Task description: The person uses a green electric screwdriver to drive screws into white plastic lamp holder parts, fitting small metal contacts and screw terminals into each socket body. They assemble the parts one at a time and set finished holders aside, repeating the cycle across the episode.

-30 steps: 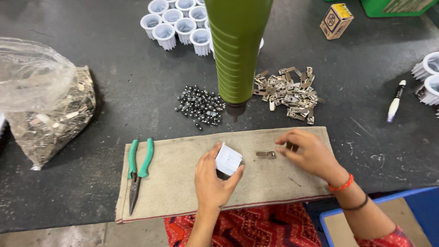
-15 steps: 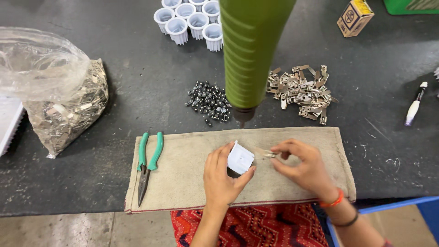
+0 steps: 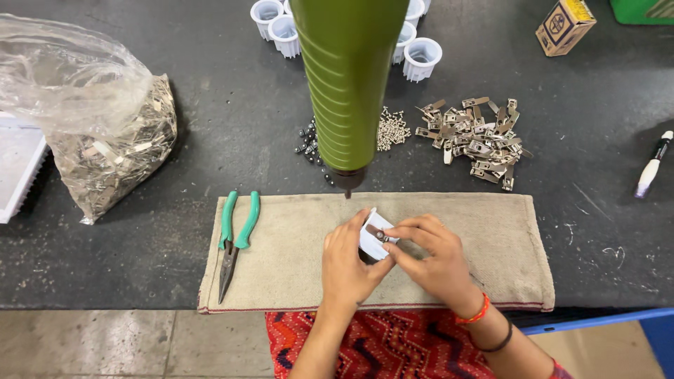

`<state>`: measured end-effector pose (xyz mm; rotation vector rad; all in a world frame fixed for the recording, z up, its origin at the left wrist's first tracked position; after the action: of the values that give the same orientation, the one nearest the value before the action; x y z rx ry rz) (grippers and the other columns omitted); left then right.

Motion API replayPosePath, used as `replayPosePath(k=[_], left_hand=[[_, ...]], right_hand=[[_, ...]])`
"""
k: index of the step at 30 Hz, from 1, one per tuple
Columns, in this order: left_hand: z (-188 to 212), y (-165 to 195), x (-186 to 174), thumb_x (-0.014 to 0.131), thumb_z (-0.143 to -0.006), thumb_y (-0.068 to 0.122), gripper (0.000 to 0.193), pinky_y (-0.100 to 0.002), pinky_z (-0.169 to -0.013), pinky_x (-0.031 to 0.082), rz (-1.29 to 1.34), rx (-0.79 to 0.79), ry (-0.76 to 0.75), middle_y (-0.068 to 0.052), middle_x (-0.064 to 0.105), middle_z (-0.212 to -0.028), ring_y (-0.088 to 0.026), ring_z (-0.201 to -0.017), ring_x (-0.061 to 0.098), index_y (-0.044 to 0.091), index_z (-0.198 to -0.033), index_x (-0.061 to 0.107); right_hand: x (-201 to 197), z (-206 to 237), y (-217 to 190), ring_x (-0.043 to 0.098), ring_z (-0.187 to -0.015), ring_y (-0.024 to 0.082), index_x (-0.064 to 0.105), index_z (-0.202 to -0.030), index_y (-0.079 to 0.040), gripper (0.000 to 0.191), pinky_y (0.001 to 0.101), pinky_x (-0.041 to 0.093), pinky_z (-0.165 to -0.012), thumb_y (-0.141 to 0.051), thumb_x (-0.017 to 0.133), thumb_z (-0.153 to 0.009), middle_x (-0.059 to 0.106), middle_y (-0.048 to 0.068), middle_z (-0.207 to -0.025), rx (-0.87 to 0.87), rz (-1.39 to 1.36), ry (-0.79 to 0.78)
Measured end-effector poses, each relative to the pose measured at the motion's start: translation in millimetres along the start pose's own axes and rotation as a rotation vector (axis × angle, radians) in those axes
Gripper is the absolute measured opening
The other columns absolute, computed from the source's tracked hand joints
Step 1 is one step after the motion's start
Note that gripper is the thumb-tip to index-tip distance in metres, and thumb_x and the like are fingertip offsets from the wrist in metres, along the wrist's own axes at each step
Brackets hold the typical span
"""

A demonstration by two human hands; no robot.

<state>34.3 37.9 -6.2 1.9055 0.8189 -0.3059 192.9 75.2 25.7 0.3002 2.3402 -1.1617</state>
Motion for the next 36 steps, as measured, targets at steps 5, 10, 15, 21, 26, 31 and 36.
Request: replayPosePath(k=[5,10,15,21,26,31,36], left_hand=[[-8,-3,0,0.087,-0.070,0.024,0.081,-0.046,-0.092,0.047,0.025,-0.012,-0.062,-0.014,0.070,-0.108,-0.035,-0.100,0.065,0.003,-0.140,0.052],[-6,0,0,0.084,-0.075,0.019,0.082,-0.045,-0.098,0.048,0.106,0.050,0.007,-0.012,0.072,-0.112,-0.032,-0.102,0.067,0.002,-0.147,0.047],[-3,-6,2,0.085,-0.076,0.017,0.086,-0.042,-0.095,0.056,0.224,-0.042,-0.009,-0.015,0.072,-0.117,-0.034,-0.108,0.070,0.004,-0.150,0.045],[-4,-8,3,0.086,-0.076,0.017,0.085,-0.043,-0.096,0.056,0.184,-0.006,-0.015,-0.018,0.071,-0.124,-0.037,-0.112,0.069,0.005,-0.149,0.045],[-5,-9,3,0.085,-0.076,0.017,0.085,-0.043,-0.093,0.056,0.174,-0.020,-0.029,-0.017,0.072,-0.122,-0.036,-0.108,0.070,0.005,-0.150,0.044],[-6,-6,0,0.085,-0.075,0.017,0.083,-0.042,-0.091,0.055,0.148,-0.013,-0.051,-0.015,0.072,-0.113,-0.035,-0.102,0.069,0.006,-0.149,0.048],[-9,-1,-3,0.086,-0.073,0.019,0.076,-0.041,-0.092,0.055,0.152,0.040,-0.011,-0.013,0.073,-0.116,-0.033,-0.103,0.070,0.008,-0.142,0.057]], right_hand=[[0,-3,2,0.072,-0.089,0.024,0.077,-0.099,-0.008,0.025,0.0344,0.058,-0.077,-0.009,0.085,-0.075,0.074,0.007,-0.098,0.060,0.040,-0.007],[-2,-8,-3,0.071,-0.091,0.025,0.075,-0.095,-0.007,0.025,0.0358,0.057,-0.078,-0.011,0.086,-0.073,0.073,0.009,-0.100,0.023,0.085,0.031],[-1,-14,-7,0.072,-0.091,0.026,0.075,-0.099,-0.008,0.026,0.0361,0.057,-0.078,-0.010,0.085,-0.076,0.074,0.008,-0.100,-0.015,0.105,-0.002],[-1,-17,-9,0.070,-0.085,0.025,0.076,-0.099,-0.009,0.026,0.0356,0.057,-0.074,-0.010,0.085,-0.075,0.074,0.007,-0.095,-0.023,0.100,-0.054],[0,-14,-10,0.071,-0.086,0.025,0.076,-0.100,-0.008,0.025,0.0358,0.057,-0.075,-0.010,0.084,-0.076,0.073,0.007,-0.096,-0.005,0.112,-0.005],[1,-12,-10,0.069,-0.087,0.026,0.078,-0.100,-0.007,0.026,0.0373,0.056,-0.075,-0.010,0.084,-0.075,0.073,0.008,-0.096,-0.021,0.146,0.004],[-3,-18,-6,0.069,-0.083,0.025,0.079,-0.095,-0.007,0.020,0.0368,0.055,-0.073,-0.010,0.084,-0.075,0.075,0.008,-0.091,0.006,0.098,-0.071]])
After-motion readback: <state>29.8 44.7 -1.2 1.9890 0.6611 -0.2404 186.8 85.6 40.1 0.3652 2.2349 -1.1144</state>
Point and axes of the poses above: each hand's wrist, its own z-axis away from the middle knuckle, its own x-axis out of the palm, y = z × x, the point moved 3 cm from there along -z, towards the middle knuckle
